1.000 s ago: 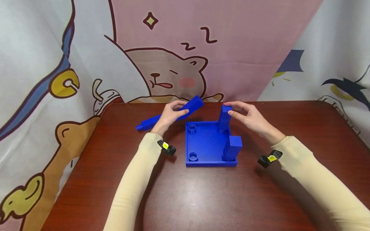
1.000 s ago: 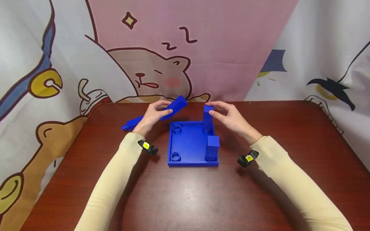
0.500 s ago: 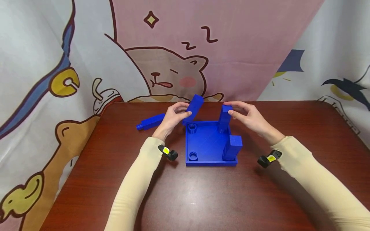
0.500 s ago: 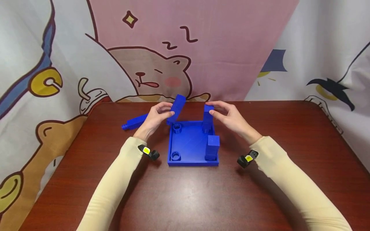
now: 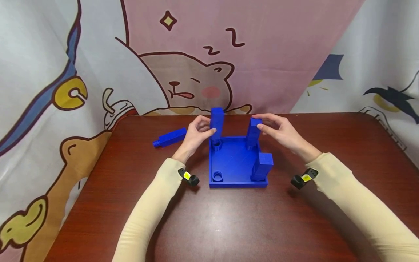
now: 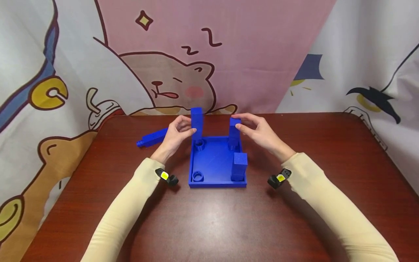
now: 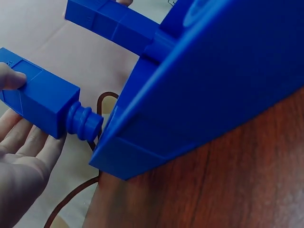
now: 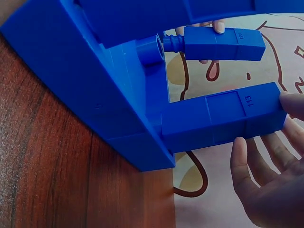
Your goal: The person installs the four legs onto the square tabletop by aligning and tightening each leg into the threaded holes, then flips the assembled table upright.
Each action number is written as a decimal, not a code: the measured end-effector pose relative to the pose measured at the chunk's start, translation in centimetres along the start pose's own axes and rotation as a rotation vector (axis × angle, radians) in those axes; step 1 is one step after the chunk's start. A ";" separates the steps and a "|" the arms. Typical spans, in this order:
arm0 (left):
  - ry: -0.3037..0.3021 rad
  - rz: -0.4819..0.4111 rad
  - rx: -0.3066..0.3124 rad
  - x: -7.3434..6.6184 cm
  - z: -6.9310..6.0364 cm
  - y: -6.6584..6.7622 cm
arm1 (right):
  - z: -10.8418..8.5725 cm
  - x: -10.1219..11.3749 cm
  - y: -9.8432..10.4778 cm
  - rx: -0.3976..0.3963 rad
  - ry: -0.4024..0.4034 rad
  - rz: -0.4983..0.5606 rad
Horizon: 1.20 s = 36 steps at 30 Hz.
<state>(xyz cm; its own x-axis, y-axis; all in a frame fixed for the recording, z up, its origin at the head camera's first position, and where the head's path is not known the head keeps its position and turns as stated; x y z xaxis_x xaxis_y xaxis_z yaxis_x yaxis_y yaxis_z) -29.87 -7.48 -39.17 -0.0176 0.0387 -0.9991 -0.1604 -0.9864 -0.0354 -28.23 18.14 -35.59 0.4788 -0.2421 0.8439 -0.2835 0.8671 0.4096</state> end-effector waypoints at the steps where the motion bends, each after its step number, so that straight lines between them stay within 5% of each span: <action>1: 0.000 0.000 -0.002 0.1 0.0 0.0 | 0.0 0.0 0.0 0.000 0.001 0.003; 10: -0.014 0.082 0.109 1.4 -0.5 -0.3 | 0.1 0.1 0.0 0.004 -0.005 0.001; 16: 0.016 0.101 0.114 1.9 -0.7 -0.1 | 0.0 0.0 0.1 -0.007 -0.004 -0.003; 24: -0.015 0.191 0.155 0.0 -1.4 0.2 | -0.1 -0.2 -0.1 -0.002 -0.007 0.012; 30: -0.222 0.266 0.035 -3.5 -1.9 0.2 | 0.0 -0.1 -0.1 -0.016 0.010 0.027; 36: -0.260 0.366 -0.094 -4.9 -2.5 -0.7 | 0.0 -0.1 -0.2 -0.011 0.009 0.030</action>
<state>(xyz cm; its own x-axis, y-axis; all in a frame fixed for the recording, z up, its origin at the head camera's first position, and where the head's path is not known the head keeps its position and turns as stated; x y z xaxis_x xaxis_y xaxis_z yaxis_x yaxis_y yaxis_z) -27.25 -7.39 -34.26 -0.3051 -0.2885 -0.9076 -0.0076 -0.9522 0.3053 -28.23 18.01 -35.70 0.4776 -0.2119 0.8526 -0.2889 0.8786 0.3802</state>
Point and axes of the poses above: each hand's wrist, its own z-axis towards the middle knuckle, its own y-axis out of the back of the hand, x = y × z, the point moved 7 cm from there along z, towards the middle knuckle, and after that the axes turned 10 degrees about y, right-handed, at the moved point
